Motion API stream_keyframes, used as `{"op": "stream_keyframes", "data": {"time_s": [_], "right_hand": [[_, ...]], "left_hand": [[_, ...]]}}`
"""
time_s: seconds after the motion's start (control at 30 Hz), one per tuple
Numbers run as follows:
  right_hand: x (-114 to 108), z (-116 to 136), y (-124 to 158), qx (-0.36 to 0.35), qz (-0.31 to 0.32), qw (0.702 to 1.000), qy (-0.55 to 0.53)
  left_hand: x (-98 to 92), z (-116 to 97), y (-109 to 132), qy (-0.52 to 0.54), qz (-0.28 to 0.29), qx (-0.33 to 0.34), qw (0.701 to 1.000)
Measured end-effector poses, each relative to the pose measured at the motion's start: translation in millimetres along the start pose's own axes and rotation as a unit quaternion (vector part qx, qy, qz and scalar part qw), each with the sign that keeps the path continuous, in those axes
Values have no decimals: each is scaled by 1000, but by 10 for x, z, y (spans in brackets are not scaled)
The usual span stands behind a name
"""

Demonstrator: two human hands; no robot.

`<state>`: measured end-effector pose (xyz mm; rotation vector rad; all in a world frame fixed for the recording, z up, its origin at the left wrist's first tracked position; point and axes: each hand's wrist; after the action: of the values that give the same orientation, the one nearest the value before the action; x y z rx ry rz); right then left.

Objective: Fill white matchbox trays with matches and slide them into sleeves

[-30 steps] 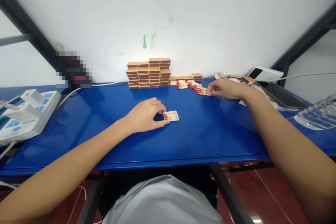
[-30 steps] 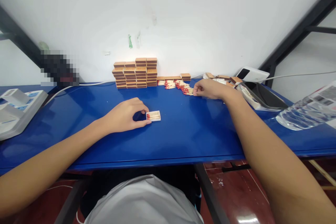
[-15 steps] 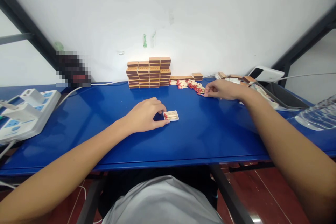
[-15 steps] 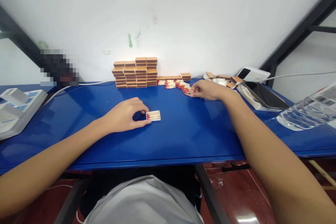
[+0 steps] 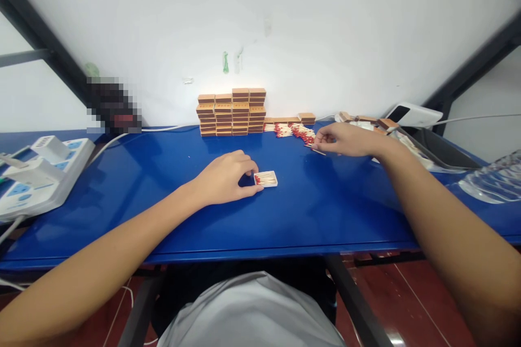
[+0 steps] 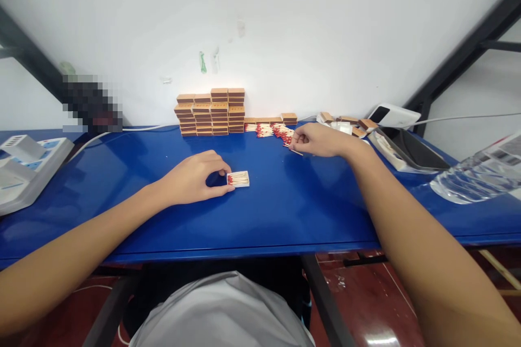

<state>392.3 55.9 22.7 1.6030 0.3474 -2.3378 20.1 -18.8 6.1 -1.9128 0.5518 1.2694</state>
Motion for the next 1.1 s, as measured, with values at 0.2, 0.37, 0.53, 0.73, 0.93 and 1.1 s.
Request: {"op": "stream_keyframes", "data": {"time_s": [0.2,0.37,0.53,0.73,0.93,1.1], "right_hand": [[53,-76,-43,10,0,1000,16],[101,-135,-93,-12,-25,999,37],[115,-95,-102,-24,-39,998,51],[154,-29,-108,-13,-39,999,32],[241,43,-145,-19,-60,998,12],[275,95,-153,-32,-55,998,9]], "left_hand": [[6,3,1,-3,-2,0,1000],[1,-4,1,1,0,1,1000],[-9,-10,-1,-2,2,-3,1000],[-13,-17,-1,-2,5,-3,1000],[-4,-6,1,2,3,-1,1000],[3,0,1,5,0,-1,1000]]}}
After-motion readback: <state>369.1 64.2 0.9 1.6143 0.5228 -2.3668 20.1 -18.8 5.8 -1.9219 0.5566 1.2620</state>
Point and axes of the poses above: each hand's wrist, its own y-axis away from the middle knuckle, its own x-axis out of the palm, z = x × y, and after that the axes turned 7 degrees about -z, right-handed
